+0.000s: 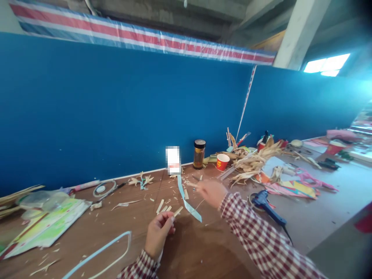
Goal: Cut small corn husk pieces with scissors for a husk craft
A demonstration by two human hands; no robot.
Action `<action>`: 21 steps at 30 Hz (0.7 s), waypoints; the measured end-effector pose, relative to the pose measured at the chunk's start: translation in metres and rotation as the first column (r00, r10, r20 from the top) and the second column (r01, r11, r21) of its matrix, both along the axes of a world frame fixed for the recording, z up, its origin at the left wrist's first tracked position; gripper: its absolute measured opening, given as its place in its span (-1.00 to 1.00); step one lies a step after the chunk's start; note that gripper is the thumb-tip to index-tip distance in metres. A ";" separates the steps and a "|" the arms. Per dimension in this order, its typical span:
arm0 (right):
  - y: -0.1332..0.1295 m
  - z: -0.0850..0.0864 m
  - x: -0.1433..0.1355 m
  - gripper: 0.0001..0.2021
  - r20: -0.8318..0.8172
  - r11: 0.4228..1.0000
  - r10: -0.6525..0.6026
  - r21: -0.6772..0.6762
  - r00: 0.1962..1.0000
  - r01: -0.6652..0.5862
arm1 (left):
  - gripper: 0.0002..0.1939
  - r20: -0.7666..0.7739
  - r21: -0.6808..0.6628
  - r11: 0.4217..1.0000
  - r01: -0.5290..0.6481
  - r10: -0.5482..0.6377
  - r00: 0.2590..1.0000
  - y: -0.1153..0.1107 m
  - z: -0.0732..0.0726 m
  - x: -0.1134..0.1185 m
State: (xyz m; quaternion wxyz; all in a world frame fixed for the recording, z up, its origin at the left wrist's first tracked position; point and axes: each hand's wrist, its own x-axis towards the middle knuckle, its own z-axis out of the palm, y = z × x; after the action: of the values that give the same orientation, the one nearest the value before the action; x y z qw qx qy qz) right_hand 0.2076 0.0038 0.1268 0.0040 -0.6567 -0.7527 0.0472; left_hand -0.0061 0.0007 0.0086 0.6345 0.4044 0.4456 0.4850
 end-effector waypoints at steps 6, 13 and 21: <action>-0.015 -0.049 -0.010 -0.75 0.000 0.997 -0.043 -0.071 0.999 0.043 | -0.68 0.083 -0.056 0.996 -0.066 0.070 0.994 0.001 0.001 0.000; -0.010 -0.052 0.018 -0.75 0.043 0.954 -0.298 -0.015 0.954 0.298 | -0.63 0.241 -0.161 0.978 -0.131 0.168 0.956 0.001 0.008 -0.001; -0.007 -0.065 -0.030 -0.78 -0.122 0.988 -0.145 0.038 0.982 0.150 | -0.65 0.205 -0.129 0.987 -0.094 0.120 0.971 0.000 0.004 -0.001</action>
State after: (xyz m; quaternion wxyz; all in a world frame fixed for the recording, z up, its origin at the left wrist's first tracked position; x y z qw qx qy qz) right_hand 0.1775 -0.0037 0.0620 0.0676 -0.7063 -0.7013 0.0683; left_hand -0.0070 0.0012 0.0127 0.6741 0.2875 0.4245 0.5317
